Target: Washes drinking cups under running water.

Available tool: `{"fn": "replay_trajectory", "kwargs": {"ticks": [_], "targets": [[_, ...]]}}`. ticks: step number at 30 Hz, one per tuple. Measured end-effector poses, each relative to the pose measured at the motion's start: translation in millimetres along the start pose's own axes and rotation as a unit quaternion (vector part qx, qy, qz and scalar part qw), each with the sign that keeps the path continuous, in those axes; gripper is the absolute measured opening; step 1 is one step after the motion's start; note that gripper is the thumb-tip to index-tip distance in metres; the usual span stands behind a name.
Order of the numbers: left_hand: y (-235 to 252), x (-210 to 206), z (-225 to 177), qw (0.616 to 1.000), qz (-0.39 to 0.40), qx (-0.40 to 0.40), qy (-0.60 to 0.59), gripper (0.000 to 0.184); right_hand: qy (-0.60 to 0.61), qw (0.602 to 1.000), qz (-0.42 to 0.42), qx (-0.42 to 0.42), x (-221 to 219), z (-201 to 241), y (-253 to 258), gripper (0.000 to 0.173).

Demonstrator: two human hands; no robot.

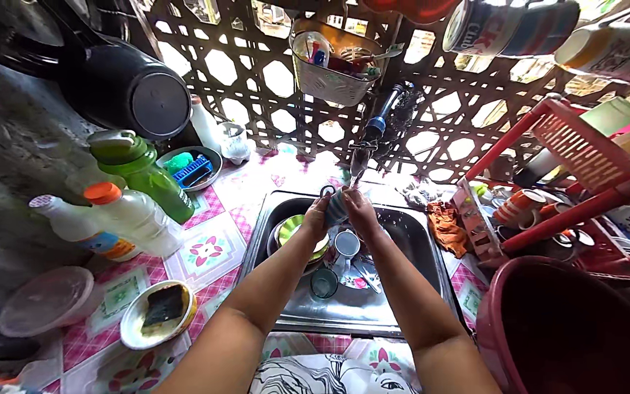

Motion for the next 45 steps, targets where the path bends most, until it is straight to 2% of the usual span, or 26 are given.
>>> {"fn": "replay_trajectory", "kwargs": {"ticks": [2,5,8,11,13,14,15,16,17,19,20,21,23,26,29,31,33,34,35,36,37,38,39,41,43,45], "targets": [[1,-3,-12,0.999,-0.009,-0.048,0.004,0.037,-0.073,0.992,0.088,-0.054,-9,3,17,0.048],[-1,-2,-18,0.993,0.027,-0.080,-0.079,0.026,-0.075,0.988,0.122,-0.060,-12,5,39,0.045],[-9,-1,-2,0.983,0.090,-0.046,-0.152,0.047,-0.046,0.985,0.135,-0.098,-10,-4,54,0.045],[-17,1,26,0.983,0.075,0.025,-0.168,0.060,0.161,0.969,0.059,-0.178,-14,-18,38,0.041],[-23,-4,31,0.980,0.100,0.048,-0.167,0.058,0.359,0.900,-0.011,-0.247,-30,-33,18,0.034],[-25,-8,29,0.978,0.105,0.045,-0.176,0.060,0.426,0.863,-0.042,-0.267,-39,-38,6,0.034],[-27,-13,25,0.974,0.108,0.041,-0.193,0.064,0.448,0.847,-0.065,-0.278,-46,-44,-5,0.038],[-29,-17,22,0.972,0.104,0.043,-0.204,0.068,0.416,0.864,-0.079,-0.273,-47,-49,-14,0.041],[-31,-19,20,0.974,0.107,0.046,-0.192,0.072,0.341,0.902,-0.077,-0.252,-43,-54,-18,0.044],[-33,-24,16,0.984,0.135,0.042,-0.109,0.064,0.157,0.970,-0.040,-0.184,-24,-59,-13,0.054],[-29,-24,18,0.985,0.148,0.055,-0.062,0.055,0.068,0.987,-0.018,-0.147,-12,-55,-11,0.059],[-20,-26,22,0.986,0.141,0.082,-0.025,0.049,0.006,0.994,-0.001,-0.113,0,-50,-10,0.056],[-6,-31,25,0.982,0.119,0.122,0.074,0.040,-0.073,0.993,0.067,-0.066,8,-47,-13,0.034],[12,-35,18,0.965,0.042,0.122,0.228,0.032,-0.147,0.977,0.149,-0.053,8,-59,-27,0.023],[22,-59,9,0.903,0.088,0.095,0.409,0.046,-0.085,0.985,0.100,-0.113,17,-73,-50,0.018],[23,-69,6,0.885,0.101,0.084,0.447,0.060,0.056,0.966,0.039,-0.248,16,-88,-77,0.017],[19,-66,-2,0.892,0.055,0.078,0.442,0.066,0.253,0.897,-0.045,-0.358,-2,-106,-108,0.022],[14,-66,-10,0.887,0.039,0.048,0.457,0.064,0.347,0.848,-0.080,-0.394,-13,-110,-122,0.022],[9,-69,-15,0.868,0.039,0.004,0.495,0.061,0.425,0.791,-0.102,-0.427,-22,-107,-136,0.020],[6,-72,-16,0.831,0.060,-0.051,0.550,0.054,0.475,0.736,-0.124,-0.466,-25,-100,-150,0.016],[3,-75,-14,0.758,0.100,-0.109,0.636,0.046,0.496,0.700,-0.132,-0.497,-24,-91,-161,0.011],[1,-77,-8,0.664,0.141,-0.163,0.716,0.038,0.503,0.683,-0.132,-0.514,-19,-83,-169,0.010],[6,-71,4,0.606,0.169,-0.167,0.759,0.039,0.504,0.681,-0.125,-0.517,-9,-74,-176,0.010],[6,-58,37,0.536,0.254,-0.098,0.799,0.033,0.507,0.706,-0.111,-0.482,28,-54,-187,0.015],[-14,-48,67,0.462,0.316,-0.057,0.826,0.045,0.476,0.768,-0.115,-0.413,81,-40,-199,0.022],[-35,-45,85,0.378,0.327,-0.098,0.860,0.037,0.419,0.828,-0.155,-0.338,147,-35,-221,0.023]]}}
Point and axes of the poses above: each hand's wrist, its own y-axis towards the middle knuckle, its own x-axis out of the back of the hand, z = x × y, the point moved 9 cm from there along y, towards the middle knuckle, and after that the axes turned 5 degrees about x, right-handed, at the moved point
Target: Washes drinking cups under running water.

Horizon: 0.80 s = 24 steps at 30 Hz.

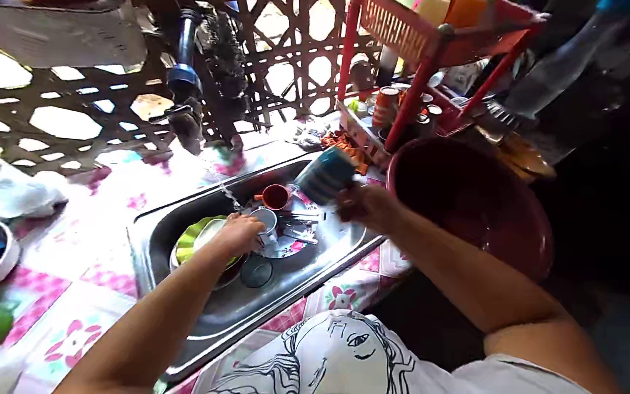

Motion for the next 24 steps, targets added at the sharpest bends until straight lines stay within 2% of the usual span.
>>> {"fn": "replay_trajectory", "kwargs": {"ticks": [2,3,5,7,9,11,12,13,14,16,18,20,21,22,24], "targets": [[-1,-14,-5,0.999,-0.005,0.007,0.041,0.024,-0.025,0.995,-0.042,0.087,63,31,-11,0.026],[0,-20,-3,0.999,-0.012,0.009,0.035,0.022,-0.049,0.991,-0.064,0.103,95,40,-16,0.027],[2,-22,-1,1.000,-0.020,0.009,0.016,0.024,-0.124,0.979,-0.141,0.082,161,42,-29,0.028],[2,-20,3,0.999,-0.032,0.002,0.003,0.025,-0.185,0.955,-0.230,0.012,224,18,-35,0.031],[-2,-12,3,0.999,-0.039,-0.005,-0.038,0.024,-0.201,0.934,-0.289,-0.055,274,-26,-34,0.033],[-7,0,9,0.990,-0.041,0.016,-0.136,0.030,-0.197,0.925,-0.306,-0.106,298,-68,-31,0.033],[-9,6,17,0.973,-0.053,0.032,-0.221,0.031,-0.182,0.927,-0.307,-0.119,302,-84,-28,0.034],[-11,12,26,0.939,-0.070,0.060,-0.333,0.030,-0.162,0.930,-0.306,-0.123,301,-95,-25,0.035],[-16,17,34,0.886,-0.091,0.086,-0.447,0.029,-0.145,0.934,-0.304,-0.120,299,-102,-21,0.035],[-24,23,50,0.761,-0.148,0.133,-0.617,0.029,-0.182,0.934,-0.281,-0.125,291,-105,-14,0.036],[-23,16,67,0.634,-0.184,0.176,-0.730,0.032,-0.343,0.898,-0.216,-0.173,285,-94,-9,0.040],[-18,6,79,0.503,-0.208,0.211,-0.812,0.035,-0.501,0.833,-0.129,-0.196,298,-82,3,0.053],[-17,2,81,0.453,-0.211,0.222,-0.838,0.038,-0.568,0.798,-0.126,-0.158,302,-62,8,0.056],[-16,-1,83,0.415,-0.212,0.227,-0.855,0.040,-0.620,0.763,-0.160,-0.090,300,-29,9,0.056],[-10,-7,87,0.361,-0.212,0.225,-0.880,0.043,-0.661,0.710,-0.235,0.064,263,49,1,0.055]]}}
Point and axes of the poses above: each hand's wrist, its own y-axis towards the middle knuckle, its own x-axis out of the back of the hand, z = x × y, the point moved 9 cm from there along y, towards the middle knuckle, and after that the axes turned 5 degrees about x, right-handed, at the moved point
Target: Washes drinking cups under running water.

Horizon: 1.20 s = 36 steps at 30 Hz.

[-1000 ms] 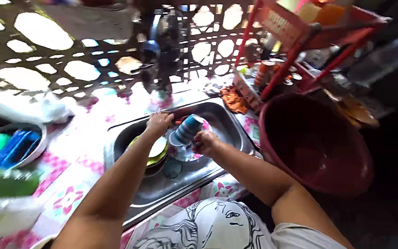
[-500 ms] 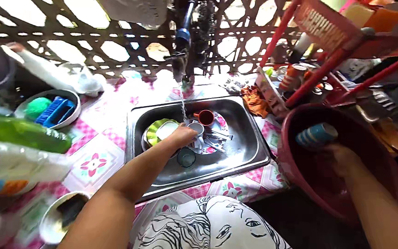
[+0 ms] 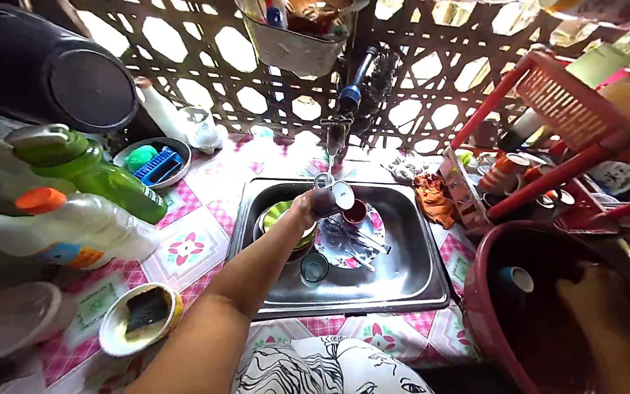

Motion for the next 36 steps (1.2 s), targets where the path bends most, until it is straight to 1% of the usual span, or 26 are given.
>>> {"fn": "replay_trajectory", "kwargs": {"ticks": [2,3,4,6,8,9,11,13,15,16,17,18,19,20,21,22,23,24,25,27,28,30,31,32,34,36], "targets": [[6,0,2,0.999,0.008,0.001,-0.042,0.042,0.020,0.980,-0.151,0.124,49,62,6,0.042],[8,-1,1,0.998,0.014,-0.002,-0.057,0.042,0.035,0.963,-0.183,0.195,60,98,6,0.037],[8,-3,1,0.997,0.020,-0.005,-0.071,0.042,0.051,0.946,-0.182,0.264,63,137,3,0.033],[8,-6,1,0.996,0.028,-0.011,-0.087,0.042,0.072,0.914,-0.115,0.382,51,218,-5,0.025],[7,-9,-1,0.995,0.028,-0.019,-0.099,0.043,0.080,0.888,-0.021,0.452,23,297,-17,0.019],[6,-12,-3,0.994,0.032,-0.023,-0.106,0.044,0.092,0.879,0.026,0.467,6,332,-22,0.019],[4,-17,-7,0.992,0.046,-0.033,-0.116,0.044,0.142,0.877,0.135,0.438,-38,387,-21,0.029],[0,-24,-13,0.990,0.083,-0.047,-0.107,0.045,0.268,0.866,0.249,0.342,-81,425,-13,0.048],[-8,-29,-20,0.989,0.117,-0.060,-0.071,0.044,0.448,0.814,0.319,0.187,-132,449,0,0.062],[-13,-31,-22,0.988,0.128,-0.060,-0.057,0.045,0.515,0.780,0.336,0.116,-154,459,4,0.063],[-18,-31,-23,0.987,0.137,-0.063,-0.050,0.045,0.564,0.750,0.339,0.070,-172,469,6,0.059],[-22,-32,-27,0.986,0.144,-0.074,-0.047,0.045,0.593,0.729,0.338,0.053,-184,481,8,0.051],[-24,-30,-33,0.983,0.151,-0.090,-0.053,0.044,0.600,0.726,0.331,0.053,-185,492,9,0.038],[-25,-28,-37,0.978,0.167,-0.106,-0.068,0.044,0.572,0.755,0.313,0.070,-185,500,11,0.031],[-25,-27,-40,0.970,0.195,-0.118,-0.088,0.045,0.520,0.799,0.280,0.113,-182,508,16,0.028],[-26,-29,-41,0.958,0.236,-0.121,-0.110,0.051,0.454,0.841,0.239,0.169,-174,516,21,0.029],[-28,-32,-39,0.948,0.271,-0.106,-0.132,0.062,0.401,0.869,0.192,0.216,-162,523,25,0.032],[-33,-35,-33,0.941,0.295,-0.072,-0.150,0.073,0.374,0.883,0.149,0.242,-150,527,27,0.037],[-39,-36,-24,0.937,0.306,-0.034,-0.162,0.080,0.361,0.890,0.119,0.252,-139,529,27,0.040],[-44,-33,-13,0.939,0.300,-0.011,-0.169,0.080,0.355,0.893,0.124,0.247,-130,532,29,0.045],[-42,-27,-11,0.948,0.274,-0.018,-0.163,0.073,0.347,0.893,0.155,0.242,-132,534,29,0.046],[-37,-8,-9,0.979,0.174,-0.043,-0.093,0.056,0.308,0.886,0.251,0.240,-148,538,29,0.049],[-33,0,-10,0.988,0.134,-0.064,-0.043,0.051,0.281,0.881,0.287,0.249,-155,541,28,0.049],[-28,4,-11,0.990,0.113,-0.083,-0.008,0.050,0.268,0.874,0.314,0.256,-157,542,26,0.046],[-26,6,-8,0.992,0.081,-0.092,0.004,0.050,0.275,0.869,0.313,0.266,-157,540,25,0.042],[-27,2,-5,0.995,0.060,-0.072,-0.021,0.055,0.271,0.871,0.286,0.294,-147,539,22,0.043]]}}
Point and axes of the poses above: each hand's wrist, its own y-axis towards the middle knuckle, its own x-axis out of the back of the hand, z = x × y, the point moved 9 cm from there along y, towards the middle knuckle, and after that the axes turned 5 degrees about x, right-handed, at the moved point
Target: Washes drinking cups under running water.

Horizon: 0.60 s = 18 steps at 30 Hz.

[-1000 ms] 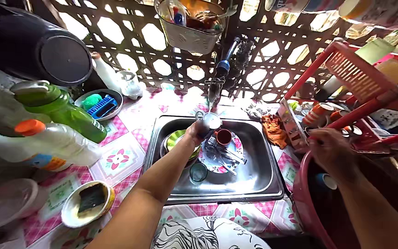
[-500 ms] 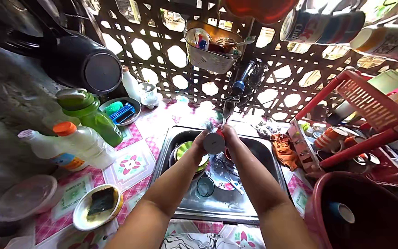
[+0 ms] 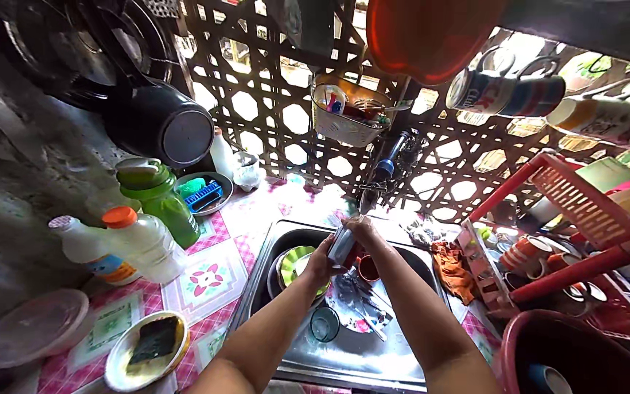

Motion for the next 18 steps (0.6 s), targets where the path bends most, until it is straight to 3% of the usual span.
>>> {"fn": "replay_trajectory", "kwargs": {"ticks": [4,6,8,10,12,13,16,18], "targets": [[2,-19,-2,0.991,0.088,0.076,-0.067,0.070,-0.133,0.984,0.035,0.116,-1,27,-25,0.050],[9,-23,-17,0.989,0.097,0.038,-0.103,0.064,-0.137,0.983,0.041,0.113,-3,27,-28,0.051],[17,-22,-35,0.988,0.065,-0.065,-0.121,0.043,-0.078,0.995,0.038,0.041,1,23,-29,0.053],[22,-23,-45,0.982,0.062,-0.141,-0.112,0.043,-0.020,0.999,0.028,-0.011,2,13,-24,0.053],[24,-23,-39,0.988,0.054,-0.092,-0.108,0.040,-0.096,0.993,0.059,0.039,-8,5,-14,0.053],[25,-25,-34,0.993,0.066,-0.035,-0.095,0.047,-0.174,0.977,0.096,0.081,-16,6,-16,0.054],[29,-24,-19,0.989,0.100,0.078,-0.069,0.057,-0.409,0.867,0.221,0.180,-47,17,-42,0.042],[37,-24,-14,0.990,0.104,0.076,-0.058,0.051,-0.459,0.841,0.248,0.142,-53,16,-53,0.034]]}}
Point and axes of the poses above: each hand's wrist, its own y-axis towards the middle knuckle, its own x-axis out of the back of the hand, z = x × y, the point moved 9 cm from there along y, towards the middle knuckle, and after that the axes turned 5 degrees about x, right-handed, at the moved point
